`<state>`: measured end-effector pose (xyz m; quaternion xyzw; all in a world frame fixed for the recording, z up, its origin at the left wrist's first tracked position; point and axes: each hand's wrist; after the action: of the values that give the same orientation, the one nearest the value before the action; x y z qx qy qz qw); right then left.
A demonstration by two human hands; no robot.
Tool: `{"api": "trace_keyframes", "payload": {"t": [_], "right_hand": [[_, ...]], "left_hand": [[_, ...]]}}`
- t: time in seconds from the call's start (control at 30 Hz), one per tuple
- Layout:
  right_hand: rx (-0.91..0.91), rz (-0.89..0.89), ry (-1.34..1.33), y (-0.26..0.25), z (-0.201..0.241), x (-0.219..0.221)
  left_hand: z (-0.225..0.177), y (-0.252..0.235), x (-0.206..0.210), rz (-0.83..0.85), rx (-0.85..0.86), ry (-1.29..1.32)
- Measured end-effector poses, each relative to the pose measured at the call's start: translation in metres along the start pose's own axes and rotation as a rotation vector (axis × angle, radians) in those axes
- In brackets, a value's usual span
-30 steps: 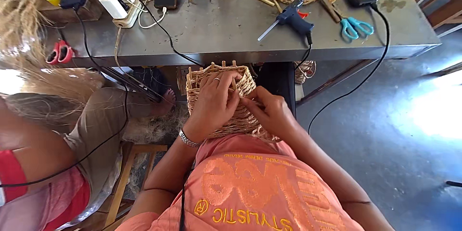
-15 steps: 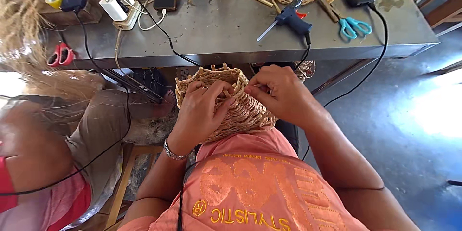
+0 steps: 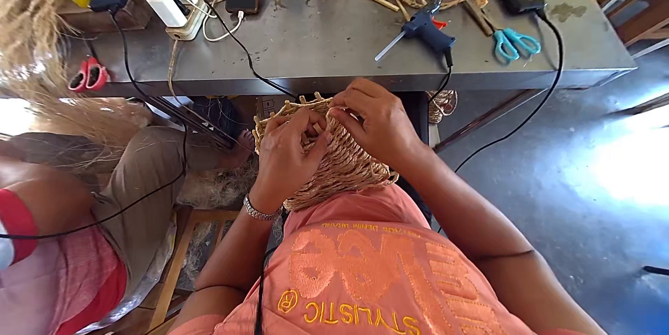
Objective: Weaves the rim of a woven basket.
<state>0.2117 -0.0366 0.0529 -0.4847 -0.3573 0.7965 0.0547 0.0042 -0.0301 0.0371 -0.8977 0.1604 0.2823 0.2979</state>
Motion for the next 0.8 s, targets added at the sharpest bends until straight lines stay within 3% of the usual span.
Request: {"api": "trace_keyframes", "payload": {"t": [0.2,0.37,0.47,0.8], "right_hand": [[0.041,0.023,-0.076,-0.005,-0.002,0.003],[0.028,-0.015,-0.088,-0.014,0.011,-0.007],[0.068,0.027,-0.099,-0.010,0.009,-0.007],[0.087,0.096,0.046,0.003,0.021,-0.022]], "left_hand": [[0.025,-0.014,-0.006,-0.091,0.102,0.203],[0.043,-0.047,-0.028,0.056,0.323,0.426],[0.047,-0.052,-0.023,0.105,0.387,0.422],[0.016,-0.018,-0.002,-0.038,0.200,0.074]]}}
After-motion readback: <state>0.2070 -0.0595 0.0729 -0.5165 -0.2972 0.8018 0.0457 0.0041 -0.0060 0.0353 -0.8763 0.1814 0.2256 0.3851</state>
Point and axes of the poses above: each hand's wrist, its own y-axis away from the middle knuckle, its own x-axis out of the palm, z = x × y, and after that the axes turned 11 degrees about y, right-handed
